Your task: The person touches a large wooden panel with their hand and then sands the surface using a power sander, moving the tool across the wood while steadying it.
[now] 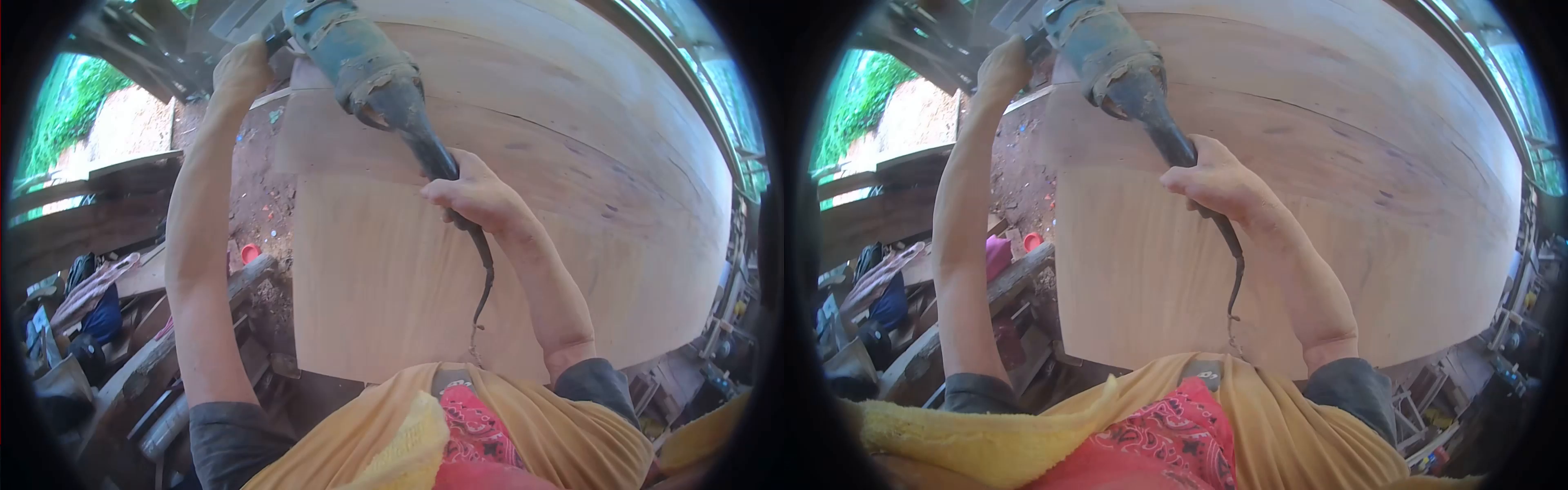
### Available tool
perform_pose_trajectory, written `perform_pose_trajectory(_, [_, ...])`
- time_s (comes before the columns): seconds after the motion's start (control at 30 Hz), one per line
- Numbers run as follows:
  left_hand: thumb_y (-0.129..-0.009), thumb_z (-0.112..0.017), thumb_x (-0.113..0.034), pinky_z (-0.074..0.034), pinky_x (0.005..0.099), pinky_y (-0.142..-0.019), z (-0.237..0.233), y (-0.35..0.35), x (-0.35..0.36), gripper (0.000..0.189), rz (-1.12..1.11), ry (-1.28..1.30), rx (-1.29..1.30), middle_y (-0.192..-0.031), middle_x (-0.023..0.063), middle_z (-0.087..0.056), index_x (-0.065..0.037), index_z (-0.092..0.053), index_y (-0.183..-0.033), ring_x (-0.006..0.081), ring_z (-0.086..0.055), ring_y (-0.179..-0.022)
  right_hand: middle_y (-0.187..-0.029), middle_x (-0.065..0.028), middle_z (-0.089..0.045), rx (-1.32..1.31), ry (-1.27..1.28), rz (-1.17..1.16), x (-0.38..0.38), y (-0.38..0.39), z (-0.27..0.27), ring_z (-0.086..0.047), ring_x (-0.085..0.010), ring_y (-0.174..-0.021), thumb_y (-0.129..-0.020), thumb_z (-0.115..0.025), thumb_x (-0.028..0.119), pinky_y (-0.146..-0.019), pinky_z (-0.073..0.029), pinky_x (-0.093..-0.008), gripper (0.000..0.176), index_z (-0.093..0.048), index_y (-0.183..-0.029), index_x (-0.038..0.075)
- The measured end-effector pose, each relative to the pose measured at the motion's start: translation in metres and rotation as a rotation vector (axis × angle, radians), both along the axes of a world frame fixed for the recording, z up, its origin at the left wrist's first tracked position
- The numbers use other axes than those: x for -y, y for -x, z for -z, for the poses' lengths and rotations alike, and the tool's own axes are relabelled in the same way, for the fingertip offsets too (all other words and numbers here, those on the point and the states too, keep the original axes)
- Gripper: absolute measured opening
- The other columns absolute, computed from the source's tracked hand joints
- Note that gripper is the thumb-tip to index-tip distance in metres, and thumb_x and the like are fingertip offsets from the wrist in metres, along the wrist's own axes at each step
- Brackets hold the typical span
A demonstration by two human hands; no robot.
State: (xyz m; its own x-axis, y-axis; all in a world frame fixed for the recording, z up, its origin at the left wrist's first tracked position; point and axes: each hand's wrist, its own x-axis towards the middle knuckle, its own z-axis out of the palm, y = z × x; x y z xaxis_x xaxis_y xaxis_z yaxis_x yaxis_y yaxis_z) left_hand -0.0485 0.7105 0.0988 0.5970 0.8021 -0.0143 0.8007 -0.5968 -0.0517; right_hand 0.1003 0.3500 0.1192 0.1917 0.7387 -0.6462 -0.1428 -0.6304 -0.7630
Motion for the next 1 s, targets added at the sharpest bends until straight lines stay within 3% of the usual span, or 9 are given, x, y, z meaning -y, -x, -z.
perform_pose_trajectory(0.2, [-0.089, -0.06, -0.008, -0.055, 0.0504, -0.091, 0.004, -0.055, 0.063, 0.025, 0.108, 0.009, 0.101, -0.107, 0.0211, -0.074, -0.005, -0.067, -0.112, 0.0399, -0.07, -0.108, -0.079, 0.0, -0.052, 0.008, 0.038, 0.149, 0.073, -0.02, -0.006, -0.053, -0.0105, -0.063, -0.077, -0.074, 0.02, -0.059, -0.048, -0.0287, 0.041, -0.06, -0.11, 0.001])
perform_pose_trajectory(0.37, [-0.09, -0.06, -0.01, -0.055, 0.0491, -0.087, 0.017, -0.13, 0.111, 0.019, 0.466, 0.073, 0.253, -0.11, 0.0189, -0.075, -0.006, -0.074, -0.103, 0.0371, -0.072, -0.106, -0.079, -0.0022, -0.058, -0.047, -0.031, 0.361, 0.156, -0.041, -0.001, -0.058, -0.0124, -0.059, -0.078, -0.074, 0.017, -0.053, -0.048, -0.0272, 0.043, -0.061, -0.115, -0.001])
perform_pose_trajectory(0.5, [-0.091, -0.056, -0.014, -0.056, 0.0502, -0.085, 0.009, -0.206, 0.168, 0.022, 0.539, 0.203, 0.333, -0.1, 0.0228, -0.074, -0.009, -0.077, -0.096, 0.0392, -0.073, -0.099, -0.079, -0.0043, -0.06, 0.004, -0.022, 0.543, 0.216, -0.051, 0.009, -0.061, -0.0147, -0.058, -0.081, -0.073, 0.015, -0.051, -0.05, -0.0275, 0.042, -0.06, -0.118, -0.002])
perform_pose_trajectory(0.53, [-0.09, -0.06, -0.017, -0.058, 0.0479, -0.085, 0.028, -0.227, 0.177, 0.022, 0.618, 0.132, 0.389, -0.104, 0.0188, -0.076, -0.011, -0.08, -0.098, 0.0354, -0.074, -0.101, -0.079, -0.0048, -0.061, -0.021, -0.037, 0.579, 0.229, -0.05, 0.011, -0.062, -0.0152, -0.059, -0.082, -0.072, 0.014, -0.051, -0.05, -0.0276, 0.042, -0.06, -0.118, -0.002])
perform_pose_trajectory(0.67, [-0.091, -0.063, -0.021, -0.059, 0.0444, -0.085, 0.012, -0.278, 0.238, 0.022, 0.689, 0.364, 0.474, -0.107, 0.0131, -0.077, -0.013, -0.08, -0.101, 0.0313, -0.075, -0.103, -0.077, -0.0045, -0.059, -0.011, 0.0, 0.804, 0.267, -0.028, 0.009, -0.059, -0.0158, -0.056, -0.084, -0.069, 0.011, -0.047, -0.047, -0.0281, 0.037, -0.058, -0.117, -0.003])
perform_pose_trajectory(0.7, [-0.09, -0.067, -0.023, -0.06, 0.0408, -0.083, -0.008, -0.275, 0.249, 0.021, 0.729, 0.351, 0.335, -0.109, 0.0079, -0.078, -0.015, -0.081, -0.103, 0.0282, -0.076, -0.102, -0.077, -0.0053, -0.059, -0.003, -0.004, 0.816, 0.268, -0.022, 0.006, -0.059, -0.0164, -0.056, -0.084, -0.068, 0.01, -0.047, -0.047, -0.0282, 0.036, -0.057, -0.116, -0.003])
perform_pose_trajectory(0.77, [-0.087, -0.067, -0.019, -0.059, 0.0431, -0.081, 0.043, -0.337, 0.271, 0.017, 0.699, 0.381, 0.474, -0.103, 0.0131, -0.078, -0.012, -0.08, -0.097, 0.0315, -0.076, -0.098, -0.076, -0.0069, -0.059, 0.038, 0.003, 0.855, 0.272, -0.01, -0.004, -0.059, -0.0178, -0.055, -0.085, -0.066, 0.008, -0.048, -0.047, -0.0285, 0.035, -0.057, -0.116, -0.004])
perform_pose_trajectory(0.87, [-0.091, -0.063, -0.015, -0.056, 0.0445, -0.087, 0.023, -0.311, 0.27, 0.019, 0.713, 0.369, 0.214, -0.112, 0.0137, -0.076, -0.01, -0.076, -0.105, 0.0308, -0.072, -0.109, -0.074, -0.0092, -0.059, 0.029, -0.03, 0.845, 0.278, 0.001, 0.002, -0.059, -0.0188, -0.055, -0.085, -0.064, 0.007, -0.049, -0.047, -0.029, 0.033, -0.056, -0.115, -0.005])
perform_pose_trajectory(1.0, [-0.089, -0.071, -0.018, -0.056, 0.0419, -0.086, 0.035, -0.232, 0.219, 0.019, 0.697, 0.256, 0.288, -0.111, 0.0094, -0.077, -0.013, -0.076, -0.107, 0.0265, -0.072, -0.111, -0.076, -0.008, -0.059, 0.001, 0.012, 0.661, 0.246, 0.019, 0.006, -0.059, -0.0183, -0.055, -0.084, -0.065, 0.008, -0.05, -0.048, -0.0293, 0.037, -0.055, -0.118, -0.003])
